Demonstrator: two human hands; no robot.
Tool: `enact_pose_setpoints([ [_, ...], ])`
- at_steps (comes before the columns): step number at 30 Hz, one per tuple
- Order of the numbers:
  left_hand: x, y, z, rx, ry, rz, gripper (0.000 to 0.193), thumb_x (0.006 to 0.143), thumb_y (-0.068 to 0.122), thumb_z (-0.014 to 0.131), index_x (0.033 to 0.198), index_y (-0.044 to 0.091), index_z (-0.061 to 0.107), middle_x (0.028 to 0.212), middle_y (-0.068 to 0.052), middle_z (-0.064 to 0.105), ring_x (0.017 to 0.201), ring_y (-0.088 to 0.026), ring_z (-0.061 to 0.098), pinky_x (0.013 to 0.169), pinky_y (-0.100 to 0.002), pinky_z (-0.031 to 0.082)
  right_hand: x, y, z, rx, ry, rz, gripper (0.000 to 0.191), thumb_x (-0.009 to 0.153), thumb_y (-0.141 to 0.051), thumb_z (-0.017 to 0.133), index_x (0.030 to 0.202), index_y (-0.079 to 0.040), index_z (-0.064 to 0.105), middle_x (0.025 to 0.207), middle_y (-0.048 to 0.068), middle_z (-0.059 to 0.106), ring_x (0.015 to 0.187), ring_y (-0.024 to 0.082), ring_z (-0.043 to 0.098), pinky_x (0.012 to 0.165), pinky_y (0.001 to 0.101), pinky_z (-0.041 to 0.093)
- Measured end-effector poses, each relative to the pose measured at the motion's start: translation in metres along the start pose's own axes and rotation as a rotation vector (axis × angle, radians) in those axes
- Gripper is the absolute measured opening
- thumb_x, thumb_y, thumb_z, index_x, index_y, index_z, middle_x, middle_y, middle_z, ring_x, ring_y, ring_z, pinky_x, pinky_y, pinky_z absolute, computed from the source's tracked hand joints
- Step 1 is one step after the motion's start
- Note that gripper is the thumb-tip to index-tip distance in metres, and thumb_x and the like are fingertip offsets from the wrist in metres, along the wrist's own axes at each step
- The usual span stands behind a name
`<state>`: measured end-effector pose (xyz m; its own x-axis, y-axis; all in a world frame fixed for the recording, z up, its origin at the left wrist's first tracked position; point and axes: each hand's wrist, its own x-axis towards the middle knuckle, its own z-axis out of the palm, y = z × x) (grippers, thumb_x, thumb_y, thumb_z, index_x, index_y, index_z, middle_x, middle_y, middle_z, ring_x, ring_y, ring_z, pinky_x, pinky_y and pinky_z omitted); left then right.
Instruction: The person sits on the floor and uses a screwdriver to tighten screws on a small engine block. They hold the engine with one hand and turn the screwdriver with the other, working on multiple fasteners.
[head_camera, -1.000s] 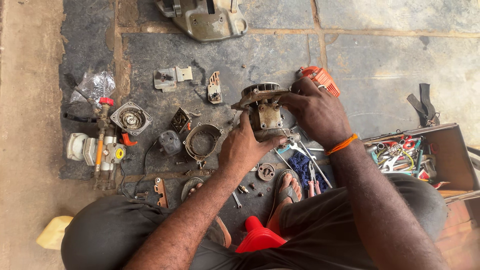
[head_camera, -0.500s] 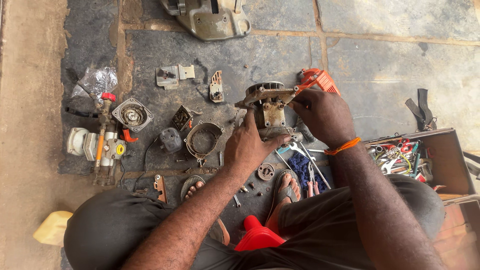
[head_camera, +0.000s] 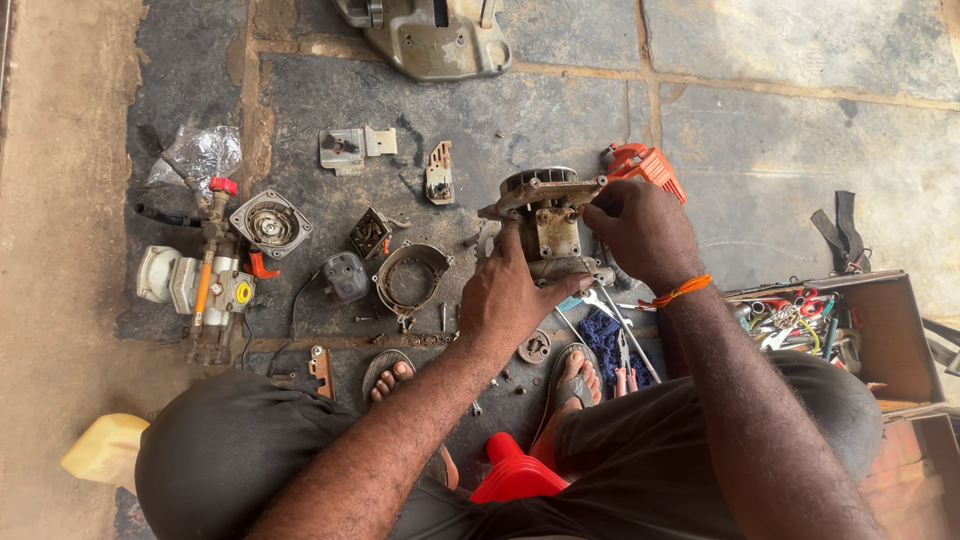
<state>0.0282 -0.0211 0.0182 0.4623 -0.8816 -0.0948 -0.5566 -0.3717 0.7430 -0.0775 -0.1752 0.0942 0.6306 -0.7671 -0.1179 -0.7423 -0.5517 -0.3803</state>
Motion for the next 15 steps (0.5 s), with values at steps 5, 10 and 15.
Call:
enact_pose_setpoints([
  [5,0.0008,0.0019,0.0003,0.041,-0.045,-0.041,0.132,0.074,0.087,0.063,0.154,-0.008,0.019,0.111,-0.033,0.064,0.102,-0.039,0.073,0.070,-0.046,0.067,0.0005,0.0008,0.0042,0.000,0.029,0.008,0.029,0.093,-0.032,0.073,0.100,-0.005,0.078,0.088,0.012,0.078,0.077,0.027,0.076,0.073,0.0436,0.059],
  [10,0.0013,0.0022,-0.0004,0.033,-0.051,-0.033,0.131,0.074,0.087,0.062,0.154,-0.007,0.019,0.111,-0.032,0.064,0.102,-0.038,0.073,0.070,-0.046,0.067,0.0025,0.0014,0.0070,0.004,0.043,0.009,0.030,0.092,-0.033,0.074,0.096,-0.004,0.077,0.087,0.011,0.078,0.077,0.027,0.076,0.072,0.0434,0.059],
  [15,0.0004,0.0017,-0.0003,0.026,-0.052,-0.033,0.131,0.074,0.087,0.063,0.154,-0.008,0.019,0.113,-0.032,0.064,0.104,-0.038,0.073,0.071,-0.046,0.067,0.0020,-0.0007,0.0079,-0.013,0.044,0.020,0.030,0.092,-0.034,0.075,0.096,-0.004,0.077,0.085,0.011,0.078,0.074,0.026,0.075,0.070,0.0437,0.059],
])
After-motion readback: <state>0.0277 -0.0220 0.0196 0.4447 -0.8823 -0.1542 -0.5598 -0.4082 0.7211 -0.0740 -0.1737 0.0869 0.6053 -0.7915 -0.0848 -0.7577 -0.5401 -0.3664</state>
